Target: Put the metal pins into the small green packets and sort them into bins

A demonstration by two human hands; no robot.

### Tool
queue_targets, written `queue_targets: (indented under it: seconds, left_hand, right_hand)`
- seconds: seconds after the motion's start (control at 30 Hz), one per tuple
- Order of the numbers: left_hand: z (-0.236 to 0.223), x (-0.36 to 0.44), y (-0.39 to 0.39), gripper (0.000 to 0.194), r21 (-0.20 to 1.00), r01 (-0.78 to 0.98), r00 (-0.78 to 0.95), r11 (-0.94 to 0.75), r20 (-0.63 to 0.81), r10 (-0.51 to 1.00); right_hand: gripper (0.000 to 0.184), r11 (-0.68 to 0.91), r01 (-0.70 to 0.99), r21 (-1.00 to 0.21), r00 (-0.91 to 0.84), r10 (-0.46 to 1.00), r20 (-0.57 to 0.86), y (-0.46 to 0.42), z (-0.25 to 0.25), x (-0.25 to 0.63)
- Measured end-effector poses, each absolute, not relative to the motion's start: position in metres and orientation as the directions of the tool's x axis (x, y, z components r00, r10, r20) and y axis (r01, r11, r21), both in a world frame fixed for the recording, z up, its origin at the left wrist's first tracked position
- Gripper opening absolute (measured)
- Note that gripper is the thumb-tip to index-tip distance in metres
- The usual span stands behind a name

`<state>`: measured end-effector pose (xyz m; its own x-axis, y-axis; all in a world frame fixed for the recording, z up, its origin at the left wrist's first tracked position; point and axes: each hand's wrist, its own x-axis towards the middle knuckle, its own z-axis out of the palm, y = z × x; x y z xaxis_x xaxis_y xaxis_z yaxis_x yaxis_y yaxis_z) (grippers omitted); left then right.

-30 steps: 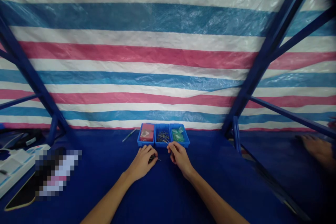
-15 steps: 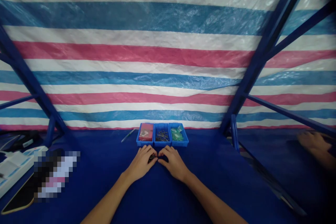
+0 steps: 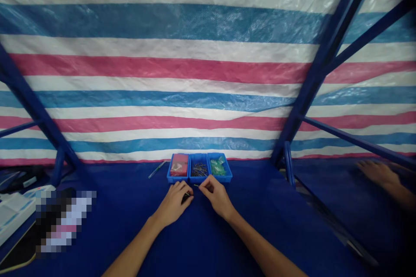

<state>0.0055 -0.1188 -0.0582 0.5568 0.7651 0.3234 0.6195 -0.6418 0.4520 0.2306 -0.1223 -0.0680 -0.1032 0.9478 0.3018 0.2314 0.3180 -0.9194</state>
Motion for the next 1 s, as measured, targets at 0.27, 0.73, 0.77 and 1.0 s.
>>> queue_targets:
  seconds: [0.27, 0.73, 0.77, 1.0]
  left_hand:
    - [-0.059, 0.006, -0.118, 0.012, 0.437, 0.626, 0.56, -0.646, 0.323, 0.763]
    - [-0.058, 0.005, -0.118, 0.01, 0.446, 0.622, 0.555, -0.643, 0.329, 0.764]
    - [-0.058, 0.005, -0.119, 0.011, 0.447, 0.62, 0.555, -0.644, 0.331, 0.764]
    - [-0.059, 0.005, -0.118, 0.012, 0.45, 0.612, 0.557, -0.65, 0.339, 0.758]
  right_hand:
    - [0.01, 0.405, 0.326, -0.854, -0.091, 0.913, 0.398, -0.126, -0.061, 0.231]
    - [0.056, -0.103, -0.179, -0.978, -0.125, 0.989, -0.082, -0.127, -0.056, 0.229]
    - [0.055, -0.072, -0.138, -0.988, -0.09, 0.994, -0.06, -0.126, -0.056, 0.229]
    - [0.052, 0.034, -0.031, -0.999, -0.069, 0.997, 0.036, -0.122, -0.063, 0.231]
